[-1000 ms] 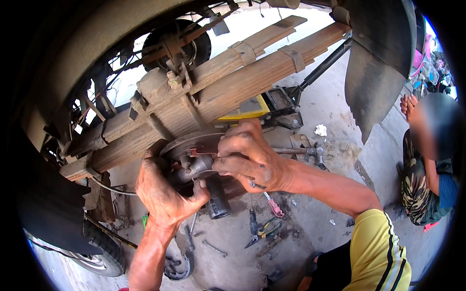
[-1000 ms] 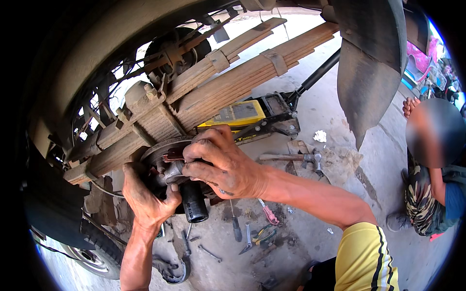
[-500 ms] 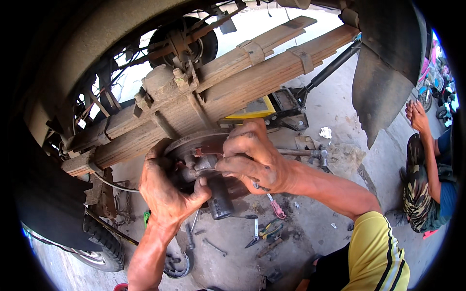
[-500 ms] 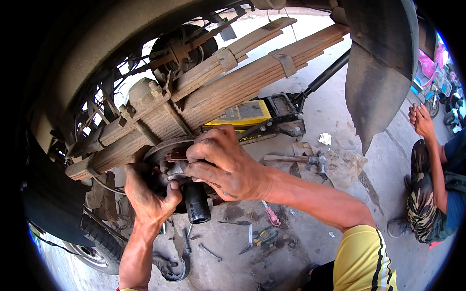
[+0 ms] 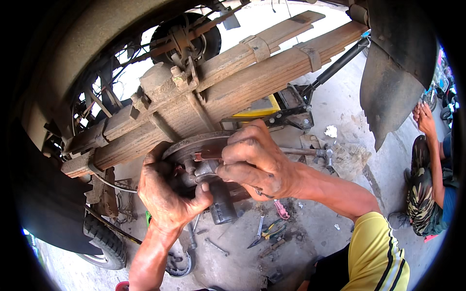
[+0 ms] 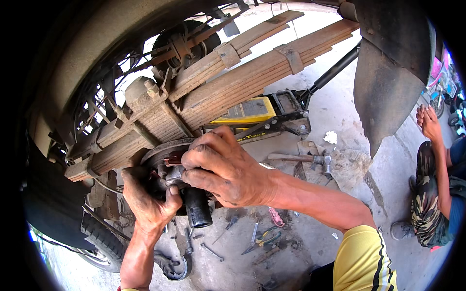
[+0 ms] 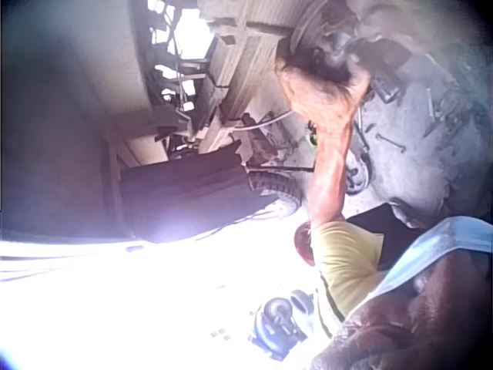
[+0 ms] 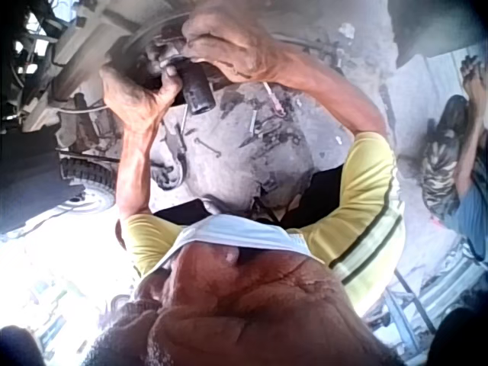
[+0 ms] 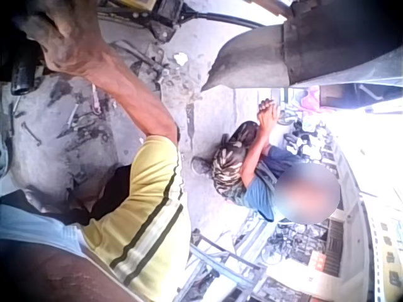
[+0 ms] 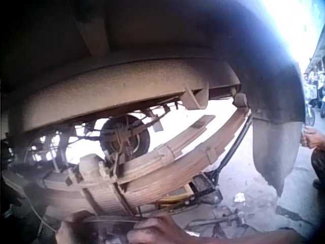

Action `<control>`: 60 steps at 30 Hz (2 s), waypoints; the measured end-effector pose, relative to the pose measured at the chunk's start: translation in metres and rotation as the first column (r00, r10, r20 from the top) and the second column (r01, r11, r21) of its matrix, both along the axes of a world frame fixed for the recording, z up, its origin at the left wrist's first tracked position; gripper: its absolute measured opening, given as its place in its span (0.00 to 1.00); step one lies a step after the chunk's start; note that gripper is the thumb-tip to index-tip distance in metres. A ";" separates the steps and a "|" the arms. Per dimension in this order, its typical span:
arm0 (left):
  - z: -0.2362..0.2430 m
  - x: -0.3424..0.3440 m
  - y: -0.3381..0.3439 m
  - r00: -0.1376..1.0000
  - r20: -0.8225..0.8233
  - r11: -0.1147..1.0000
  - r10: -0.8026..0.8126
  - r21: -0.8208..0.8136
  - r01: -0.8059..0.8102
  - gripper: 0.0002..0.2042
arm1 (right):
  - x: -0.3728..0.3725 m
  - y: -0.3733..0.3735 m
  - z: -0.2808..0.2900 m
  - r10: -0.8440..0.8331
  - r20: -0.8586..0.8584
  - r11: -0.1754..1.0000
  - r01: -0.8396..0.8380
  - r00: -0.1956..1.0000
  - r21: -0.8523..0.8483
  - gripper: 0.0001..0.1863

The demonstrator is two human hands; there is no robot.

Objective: The person installs brake shoes and springs onto a drum brake assembly under a vehicle, using a screwdriver to position components.

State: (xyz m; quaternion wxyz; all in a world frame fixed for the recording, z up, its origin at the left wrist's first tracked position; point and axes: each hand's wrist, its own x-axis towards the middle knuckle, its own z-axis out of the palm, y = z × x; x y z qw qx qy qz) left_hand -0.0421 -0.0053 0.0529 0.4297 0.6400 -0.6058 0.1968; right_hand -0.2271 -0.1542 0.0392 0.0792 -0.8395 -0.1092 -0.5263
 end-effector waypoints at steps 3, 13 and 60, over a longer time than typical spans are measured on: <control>0.003 0.000 -0.003 0.997 0.074 1.000 -0.024 0.003 0.024 0.37 | 0.000 0.000 0.000 0.015 -0.004 0.999 -0.015 1.000 0.032 0.15; 0.012 -0.009 0.003 0.997 -0.063 0.993 0.039 0.116 -0.031 0.37 | 0.000 0.003 0.009 0.051 -0.011 0.990 -0.049 0.999 0.132 0.17; 0.006 0.000 0.006 0.985 -0.119 0.981 -0.123 0.136 0.139 0.28 | -0.004 0.002 -0.005 -0.048 -0.030 0.981 0.052 0.998 0.186 0.34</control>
